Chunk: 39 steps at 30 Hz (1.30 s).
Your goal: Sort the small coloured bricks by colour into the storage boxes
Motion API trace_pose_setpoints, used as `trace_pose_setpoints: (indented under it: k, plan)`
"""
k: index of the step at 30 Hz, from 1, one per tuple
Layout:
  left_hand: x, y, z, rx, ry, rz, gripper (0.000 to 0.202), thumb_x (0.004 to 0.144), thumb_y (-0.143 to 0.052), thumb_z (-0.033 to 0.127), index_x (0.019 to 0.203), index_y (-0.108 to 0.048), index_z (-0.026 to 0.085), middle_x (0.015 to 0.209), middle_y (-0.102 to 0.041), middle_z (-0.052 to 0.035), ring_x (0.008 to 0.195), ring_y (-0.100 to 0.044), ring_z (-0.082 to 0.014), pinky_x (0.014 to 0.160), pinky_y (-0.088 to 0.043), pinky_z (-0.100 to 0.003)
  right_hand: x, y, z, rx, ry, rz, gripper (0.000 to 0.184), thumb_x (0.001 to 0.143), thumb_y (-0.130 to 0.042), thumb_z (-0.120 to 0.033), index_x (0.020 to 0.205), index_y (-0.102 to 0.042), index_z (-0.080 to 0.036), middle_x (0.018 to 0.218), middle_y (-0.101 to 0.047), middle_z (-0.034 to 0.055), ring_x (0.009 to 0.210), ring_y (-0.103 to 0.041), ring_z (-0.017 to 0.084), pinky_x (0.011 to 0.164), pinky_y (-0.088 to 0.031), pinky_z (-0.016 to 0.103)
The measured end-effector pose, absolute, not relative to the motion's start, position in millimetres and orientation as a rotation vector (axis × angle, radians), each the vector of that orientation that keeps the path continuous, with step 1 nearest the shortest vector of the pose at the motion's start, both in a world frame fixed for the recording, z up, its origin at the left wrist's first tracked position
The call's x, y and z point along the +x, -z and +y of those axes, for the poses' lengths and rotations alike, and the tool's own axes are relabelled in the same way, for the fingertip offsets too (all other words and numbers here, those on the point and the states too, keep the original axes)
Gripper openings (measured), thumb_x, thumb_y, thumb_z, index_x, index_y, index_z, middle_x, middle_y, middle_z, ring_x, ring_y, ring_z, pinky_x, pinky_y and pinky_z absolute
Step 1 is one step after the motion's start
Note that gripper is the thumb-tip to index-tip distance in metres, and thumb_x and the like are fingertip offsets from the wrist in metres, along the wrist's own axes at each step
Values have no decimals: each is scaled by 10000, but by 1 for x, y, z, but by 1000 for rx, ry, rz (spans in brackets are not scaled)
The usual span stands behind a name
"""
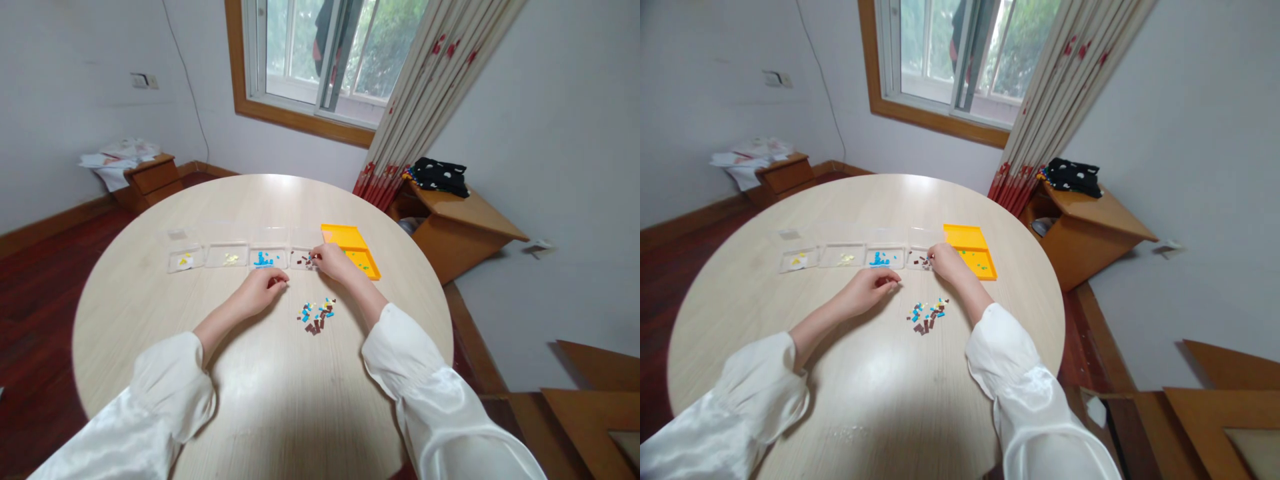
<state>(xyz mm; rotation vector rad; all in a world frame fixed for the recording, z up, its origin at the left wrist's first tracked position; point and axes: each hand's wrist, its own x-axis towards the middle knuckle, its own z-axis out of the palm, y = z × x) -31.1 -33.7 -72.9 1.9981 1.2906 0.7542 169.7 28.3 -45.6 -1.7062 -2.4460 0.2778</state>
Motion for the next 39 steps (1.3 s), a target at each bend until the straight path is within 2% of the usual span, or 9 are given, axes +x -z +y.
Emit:
trace_pose_setpoints:
  k: [9, 16, 20, 24, 27, 31, 34, 39]
  plan:
    - [-33, 72, -32, 1964, -808, 1318, 166, 798, -514, 213, 817, -661, 137, 739, -674, -57, 666, -562, -150, 653, -434, -281, 163, 55, 38, -1730, -167, -2480, 239, 840, -492, -74, 899, -718, -124, 966, -701, 172, 901, -649, 217, 753, -436, 258]
    - [-34, 74, -30, 1834, -903, 1357, 152, 775, -529, 231, 784, -650, 139, 702, -650, -49, 631, -545, -144, 620, -419, -273, 152, 49, 30, -1596, -151, -2416, 231, 880, -431, -90, 933, -656, -100, 944, -680, 150, 877, -609, 182, 766, -412, 255]
    - [-35, 76, -28, 1791, -968, 1314, 159, 758, -520, 215, 805, -650, 136, 713, -645, -44, 633, -547, -139, 625, -422, -269, 124, 38, 28, -1388, -325, -2315, 200, 864, -468, -95, 913, -662, -106, 874, -695, 95, 813, -598, 148, 752, -414, 239]
    - [-36, 77, -26, 1756, -995, 1310, 162, 752, -519, 207, 806, -655, 136, 738, -657, -48, 642, -556, -141, 629, -430, -269, 104, 31, 29, -1312, -481, -2255, 218, 863, -483, -82, 945, -683, -112, 924, -708, 85, 841, -614, 130, 791, -426, 234]
    - [-37, 75, -25, 1733, -1056, 1355, 159, 749, -520, 201, 829, -646, 144, 742, -654, -38, 639, -550, -139, 627, -425, -267, 107, 32, 25, -1341, -593, -2190, 209, 869, -491, -95, 923, -692, -111, 863, -713, 77, 786, -622, 124, 769, -445, 243]
    - [-38, 71, -27, 1763, -1155, 1429, 123, 759, -533, 221, 843, -595, 155, 756, -636, -18, 629, -526, -127, 613, -406, -254, 119, 37, 14, -1314, -981, -2068, 153, 856, -541, -129, 868, -692, -107, 764, -703, 58, 674, -616, 107, 677, -471, 229]
    - [-36, 68, -32, 1840, -1154, 1449, 95, 778, -531, 243, 814, -570, 165, 699, -605, 5, 619, -505, -124, 603, -386, -244, 121, 42, 6, -1203, -1270, -1966, 91, 815, -604, -123, 848, -689, -122, 762, -704, 36, 667, -615, 87, 675, -480, 213]
    - [-33, 64, -38, 1931, -1117, 1470, 59, 777, -540, 221, 787, -559, 166, 651, -566, 23, 606, -477, -119, 596, -362, -240, 119, 46, 3, -1150, -1350, -1879, 52, 768, -637, -91, 773, -681, -119, 698, -686, 9, 643, -607, 78, 676, -481, 210]
